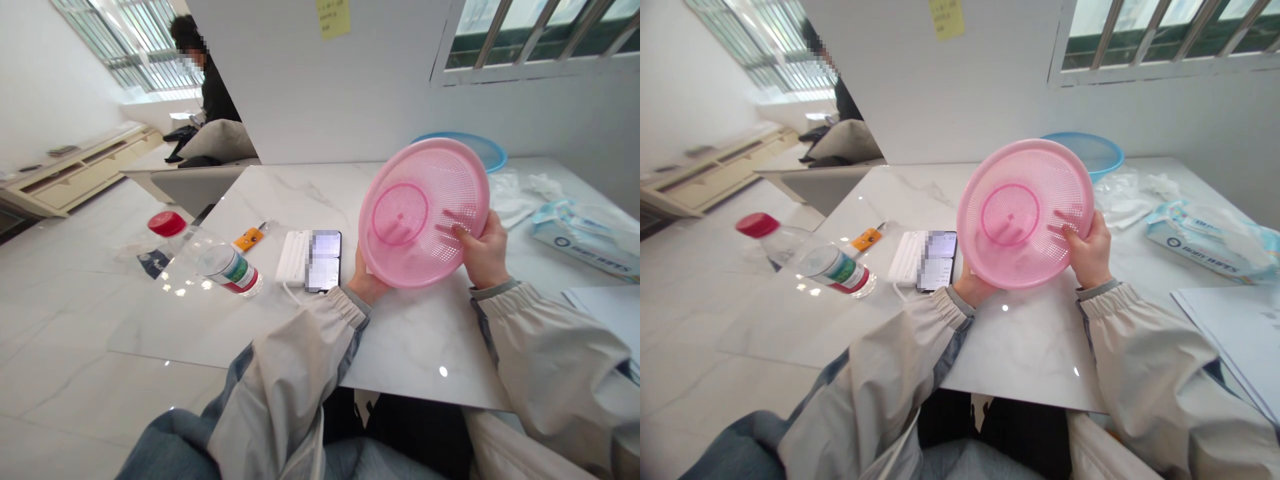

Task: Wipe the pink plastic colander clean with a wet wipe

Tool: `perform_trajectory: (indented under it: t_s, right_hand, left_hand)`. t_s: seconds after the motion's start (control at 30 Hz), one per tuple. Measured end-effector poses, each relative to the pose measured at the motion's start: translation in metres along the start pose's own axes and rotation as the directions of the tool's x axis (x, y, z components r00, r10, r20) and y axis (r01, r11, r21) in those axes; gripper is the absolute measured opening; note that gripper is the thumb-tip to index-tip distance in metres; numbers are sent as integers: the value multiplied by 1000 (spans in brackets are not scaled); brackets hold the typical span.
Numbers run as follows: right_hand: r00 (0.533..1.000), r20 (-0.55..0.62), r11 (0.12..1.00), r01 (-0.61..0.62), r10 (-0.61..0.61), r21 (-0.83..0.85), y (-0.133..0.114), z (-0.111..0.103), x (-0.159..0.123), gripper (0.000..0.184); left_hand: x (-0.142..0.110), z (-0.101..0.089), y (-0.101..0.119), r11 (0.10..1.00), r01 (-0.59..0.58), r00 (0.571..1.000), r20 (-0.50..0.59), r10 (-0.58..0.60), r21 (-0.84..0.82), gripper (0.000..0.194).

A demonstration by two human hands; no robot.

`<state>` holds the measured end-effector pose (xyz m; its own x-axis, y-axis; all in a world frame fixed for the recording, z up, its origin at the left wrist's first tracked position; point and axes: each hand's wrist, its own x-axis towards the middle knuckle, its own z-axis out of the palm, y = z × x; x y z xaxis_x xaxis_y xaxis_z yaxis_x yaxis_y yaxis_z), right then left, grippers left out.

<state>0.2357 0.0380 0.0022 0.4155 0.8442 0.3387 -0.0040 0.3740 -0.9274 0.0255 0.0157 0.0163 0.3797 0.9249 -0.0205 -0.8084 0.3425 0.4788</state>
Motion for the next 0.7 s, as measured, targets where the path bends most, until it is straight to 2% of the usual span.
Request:
perform_trajectory:
  t_s: [0.2,0.33,0.43,0.57,0.7]
  right_hand:
    - [988,7,977,-156,157,147,5,-5,5,45]
    - [976,42,956,-218,214,195,15,-14,13,44]
    - [977,62,965,-210,203,154,21,-19,16,45]
    - [985,84,985,-160,154,70,18,-16,11,41]
    - [992,63,993,-113,110,40,8,-7,4,46]
  left_hand:
    - [-4,-7,2,997,74,997,31,-73,-16,66]
    - [-3,-10,1,996,88,996,0,-88,-12,68]
    - [1,-9,0,998,62,998,14,-62,-20,67]
    - [3,-4,1,999,36,997,-68,-39,-36,44]
    - [-4,7,5,995,103,987,-122,-102,-2,38]
